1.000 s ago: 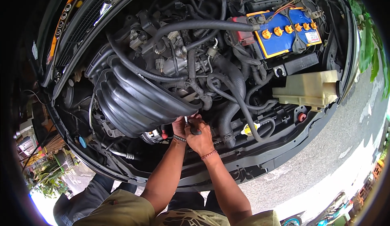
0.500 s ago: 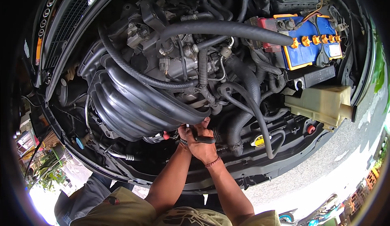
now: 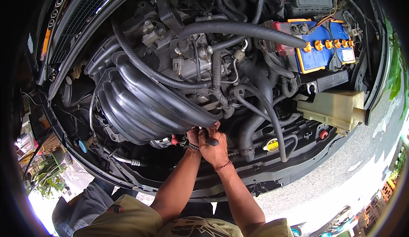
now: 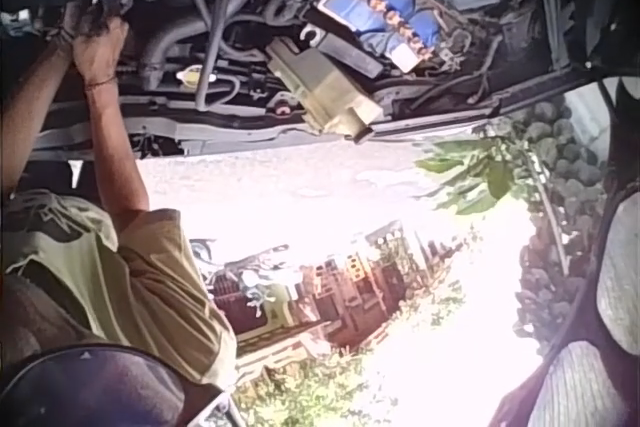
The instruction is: Using a socket wrench to disassemble or adjust components within a car's engine bay.
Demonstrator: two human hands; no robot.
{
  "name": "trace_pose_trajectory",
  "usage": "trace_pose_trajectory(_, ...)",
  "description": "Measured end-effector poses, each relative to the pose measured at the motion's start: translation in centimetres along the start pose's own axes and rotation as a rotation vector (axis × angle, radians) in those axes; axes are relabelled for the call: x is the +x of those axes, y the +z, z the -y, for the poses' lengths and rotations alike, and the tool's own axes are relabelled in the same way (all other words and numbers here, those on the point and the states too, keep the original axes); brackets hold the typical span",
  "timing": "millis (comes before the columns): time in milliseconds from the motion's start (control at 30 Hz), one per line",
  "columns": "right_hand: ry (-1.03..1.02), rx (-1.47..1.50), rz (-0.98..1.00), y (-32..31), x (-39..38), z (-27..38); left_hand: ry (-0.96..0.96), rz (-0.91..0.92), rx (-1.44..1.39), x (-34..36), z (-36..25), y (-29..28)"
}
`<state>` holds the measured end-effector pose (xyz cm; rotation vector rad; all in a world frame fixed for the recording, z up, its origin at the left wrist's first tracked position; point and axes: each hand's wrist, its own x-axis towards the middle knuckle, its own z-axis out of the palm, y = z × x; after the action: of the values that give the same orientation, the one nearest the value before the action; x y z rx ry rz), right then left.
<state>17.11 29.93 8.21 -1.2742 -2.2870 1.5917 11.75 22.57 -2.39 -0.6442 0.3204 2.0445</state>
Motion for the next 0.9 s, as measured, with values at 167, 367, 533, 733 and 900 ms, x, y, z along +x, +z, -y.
trace_pose_trajectory(167, 0.060, 0.085, -0.028, -0.2, -0.7, 0.0, -0.059, 0.035, -0.056, 0.2, -0.2, -1.7)
trace_pose_trajectory(367, 0.066, 0.074, -0.053, 0.3, -0.5, -0.4, -0.064, 0.084, -0.118, 0.6, -0.2, -2.5)
trace_pose_trajectory(533, -0.031, 0.003, -0.086, 0.2, -0.4, -0.8, -0.005, 0.025, 0.063, 0.6, -0.3, -1.6)
trace_pose_trajectory(733, 0.234, 0.476, 0.098, 0.0, -0.1, -1.4, -0.123, 0.173, 0.049, -0.4, -0.9, 0.7)
trace_pose_trajectory(900, -0.101, -0.079, -0.080, -0.2, -0.1, -1.1, 0.068, -0.068, 0.066, -0.4, -0.2, 1.2)
